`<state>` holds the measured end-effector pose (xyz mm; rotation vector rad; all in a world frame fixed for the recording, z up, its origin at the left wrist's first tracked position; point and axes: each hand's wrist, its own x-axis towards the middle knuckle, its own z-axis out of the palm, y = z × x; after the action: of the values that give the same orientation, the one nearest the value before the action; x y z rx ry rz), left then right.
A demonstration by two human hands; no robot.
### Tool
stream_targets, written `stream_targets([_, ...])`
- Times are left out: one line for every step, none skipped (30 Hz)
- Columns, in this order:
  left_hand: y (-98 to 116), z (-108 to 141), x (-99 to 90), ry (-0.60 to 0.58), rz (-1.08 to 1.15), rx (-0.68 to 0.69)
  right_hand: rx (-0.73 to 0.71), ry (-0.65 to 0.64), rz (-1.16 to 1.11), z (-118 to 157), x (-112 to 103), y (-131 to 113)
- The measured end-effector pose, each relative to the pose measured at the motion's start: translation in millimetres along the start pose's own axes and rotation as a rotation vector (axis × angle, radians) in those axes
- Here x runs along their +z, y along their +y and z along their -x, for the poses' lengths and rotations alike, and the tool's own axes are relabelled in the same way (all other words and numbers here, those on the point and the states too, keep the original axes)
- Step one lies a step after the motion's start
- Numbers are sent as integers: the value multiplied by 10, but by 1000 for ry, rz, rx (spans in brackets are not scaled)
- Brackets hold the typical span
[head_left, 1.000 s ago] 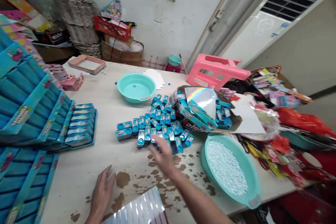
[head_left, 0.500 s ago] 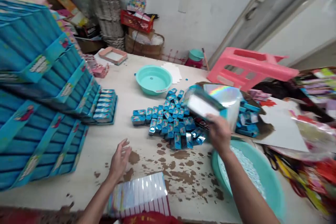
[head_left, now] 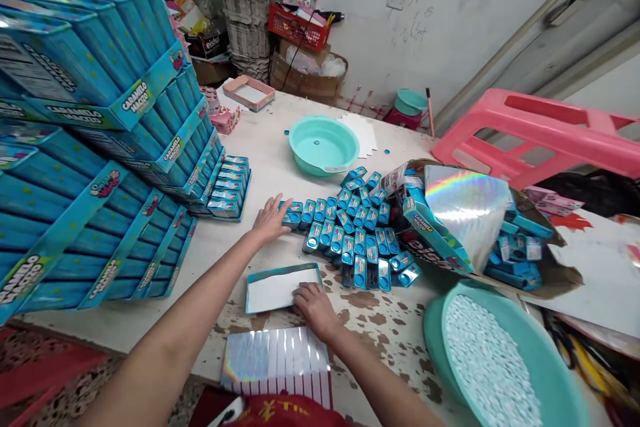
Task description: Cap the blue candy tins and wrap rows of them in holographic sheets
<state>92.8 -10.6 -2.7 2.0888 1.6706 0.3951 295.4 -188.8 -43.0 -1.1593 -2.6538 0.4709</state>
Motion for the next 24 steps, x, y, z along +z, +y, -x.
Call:
stream_targets([25, -44, 90, -19, -6, -28, 2, 15, -28, -19, -8, 1])
stream_targets([43, -59, 178, -20, -7, -63, 11, 40, -59, -44, -31, 5])
stream_targets([54, -49, 259, -4, -7, -102, 33, 77, -86, -76, -68, 17])
stream_targets([59, -15, 330, 22, -8, -142, 65, 127, -103, -118, -115, 44])
stream_targets([59, 36, 387, 51, -10, -177, 104, 185, -106, -170, -171, 89])
stream_targets([58, 99, 428, 77, -14, -208, 144, 244, -91, -231, -230, 154])
stream_targets([57, 167, 455, 98, -17, -233, 183, 294, -62, -301, -287, 234])
stream_targets([58, 234, 469, 115, -18, -247, 219, 329, -22, -376, -340, 327])
stream_targets([62, 294, 473, 133, -20, -251, 247, 344, 23, -454, -384, 425])
stream_targets([66, 344, 471, 156, -23, -247, 265, 339, 68, -528, -419, 521])
stream_targets([70, 380, 466, 183, -27, -235, 269, 319, 110, -596, -446, 609])
stream_targets([71, 401, 460, 207, -30, -213, 259, 293, 145, -653, -466, 686])
stream_targets([71, 407, 456, 222, -28, -189, 241, 268, 175, -697, -481, 749])
stream_targets([68, 398, 452, 223, -21, -169, 221, 253, 199, -728, -495, 797])
stream_targets([63, 377, 450, 218, -12, -155, 205, 247, 216, -747, -508, 831])
stream_targets([59, 349, 447, 211, -4, -148, 193, 248, 228, -757, -523, 851])
stream_targets([57, 317, 444, 208, -1, -151, 185, 252, 235, -763, -539, 861])
stream_targets([57, 286, 439, 209, -4, -167, 173, 253, 237, -769, -557, 860])
stream_targets([59, 264, 432, 215, -12, -193, 154, 245, 238, -777, -575, 851])
stream_targets([61, 254, 422, 222, -22, -224, 131, 232, 239, -790, -591, 835])
stream_targets([59, 261, 411, 229, -32, -257, 101, 215, 242, -809, -603, 814])
stream_targets([51, 287, 397, 237, -38, -290, 70, 198, 248, -832, -609, 788])
stream_targets([34, 332, 383, 248, -42, -321, 39, 182, 253, -859, -606, 759])
stream_targets([8, 393, 367, 264, -43, -349, 9, 168, 254, -888, -595, 727])
